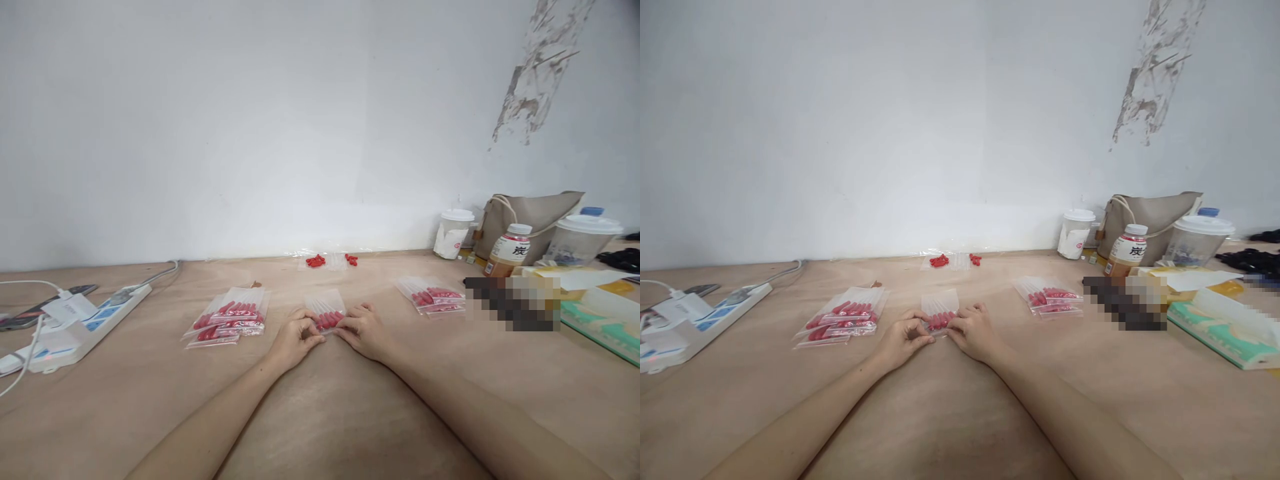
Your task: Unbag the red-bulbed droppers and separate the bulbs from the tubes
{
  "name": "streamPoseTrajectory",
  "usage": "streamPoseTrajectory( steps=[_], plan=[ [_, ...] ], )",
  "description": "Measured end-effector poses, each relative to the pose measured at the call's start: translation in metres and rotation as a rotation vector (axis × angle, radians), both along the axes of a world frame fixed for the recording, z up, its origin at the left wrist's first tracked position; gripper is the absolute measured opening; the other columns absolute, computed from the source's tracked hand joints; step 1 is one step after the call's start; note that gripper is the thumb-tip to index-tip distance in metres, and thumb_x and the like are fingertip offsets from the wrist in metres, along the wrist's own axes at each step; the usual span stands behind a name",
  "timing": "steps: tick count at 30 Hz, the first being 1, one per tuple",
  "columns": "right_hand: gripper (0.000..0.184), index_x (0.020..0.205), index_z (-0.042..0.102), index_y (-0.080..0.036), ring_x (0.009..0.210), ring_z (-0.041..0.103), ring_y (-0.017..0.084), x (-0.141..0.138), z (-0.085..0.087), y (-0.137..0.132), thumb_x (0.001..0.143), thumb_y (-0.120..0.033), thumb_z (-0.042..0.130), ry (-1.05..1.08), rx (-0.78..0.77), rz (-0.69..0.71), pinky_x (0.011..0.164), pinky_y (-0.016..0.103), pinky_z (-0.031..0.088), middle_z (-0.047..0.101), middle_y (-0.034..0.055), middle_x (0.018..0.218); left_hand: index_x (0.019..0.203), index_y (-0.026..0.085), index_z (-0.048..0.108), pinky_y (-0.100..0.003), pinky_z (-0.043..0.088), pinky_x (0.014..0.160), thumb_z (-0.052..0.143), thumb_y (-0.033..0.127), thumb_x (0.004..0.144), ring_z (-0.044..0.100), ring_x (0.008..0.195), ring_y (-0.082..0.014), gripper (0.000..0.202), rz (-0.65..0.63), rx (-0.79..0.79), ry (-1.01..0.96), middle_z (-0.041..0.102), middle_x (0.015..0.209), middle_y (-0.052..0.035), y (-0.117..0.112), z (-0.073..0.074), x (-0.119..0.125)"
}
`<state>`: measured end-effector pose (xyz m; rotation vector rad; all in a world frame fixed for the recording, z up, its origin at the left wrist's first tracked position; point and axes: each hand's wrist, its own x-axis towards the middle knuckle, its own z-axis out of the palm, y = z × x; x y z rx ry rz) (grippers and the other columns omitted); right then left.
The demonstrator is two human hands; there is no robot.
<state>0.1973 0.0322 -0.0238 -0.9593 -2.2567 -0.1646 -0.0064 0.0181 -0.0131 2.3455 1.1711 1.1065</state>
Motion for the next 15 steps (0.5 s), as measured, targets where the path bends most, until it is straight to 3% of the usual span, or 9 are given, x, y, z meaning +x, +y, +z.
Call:
streamPoseTrajectory(
  steps=[4, 8, 15],
  plan=[
    [0.016, 0.082, 0.062, -0.023, 0.077, 0.054, 0.012, -0.0013, 0.0009, -0.0018, 0.083, -0.022, 0.046, -0.034, 0.007, 0.020, 0.078, 0.030, 0.025, 0.062, 0.0011, 0.077, 0.059, 0.016, 0.056, -0.032, 0.042, 0.078, 0.063, 0.024, 0.070, 0.054, 0.087, -0.0162, 0.016, 0.013, 0.016, 0.004, 0.057, 0.090, -0.0032, 0.0008, -0.0011, -0.0001],
    [0.017, 0.081, 0.061, -0.022, 0.078, 0.054, 0.013, -0.0010, 0.0027, -0.0038, 0.083, -0.020, 0.045, -0.018, -0.029, 0.030, 0.078, 0.031, 0.025, 0.063, 0.0015, 0.079, 0.062, 0.017, 0.057, -0.032, 0.042, 0.078, 0.063, 0.026, 0.071, 0.053, 0.086, -0.0164, 0.014, 0.019, 0.053, 0.027, 0.057, 0.088, -0.0034, -0.0009, 0.0009, 0.0012],
    [0.018, 0.085, 0.061, -0.022, 0.078, 0.055, 0.011, -0.0044, 0.0014, -0.0027, 0.084, -0.017, 0.043, 0.010, -0.010, 0.126, 0.078, 0.030, 0.025, 0.065, 0.0005, 0.082, 0.091, 0.020, 0.062, -0.031, 0.042, 0.086, 0.052, 0.028, 0.080, 0.052, 0.096, -0.0160, 0.017, -0.119, 0.151, 0.127, 0.058, 0.099, -0.0046, -0.0063, 0.0079, 0.0094]
  ],
)
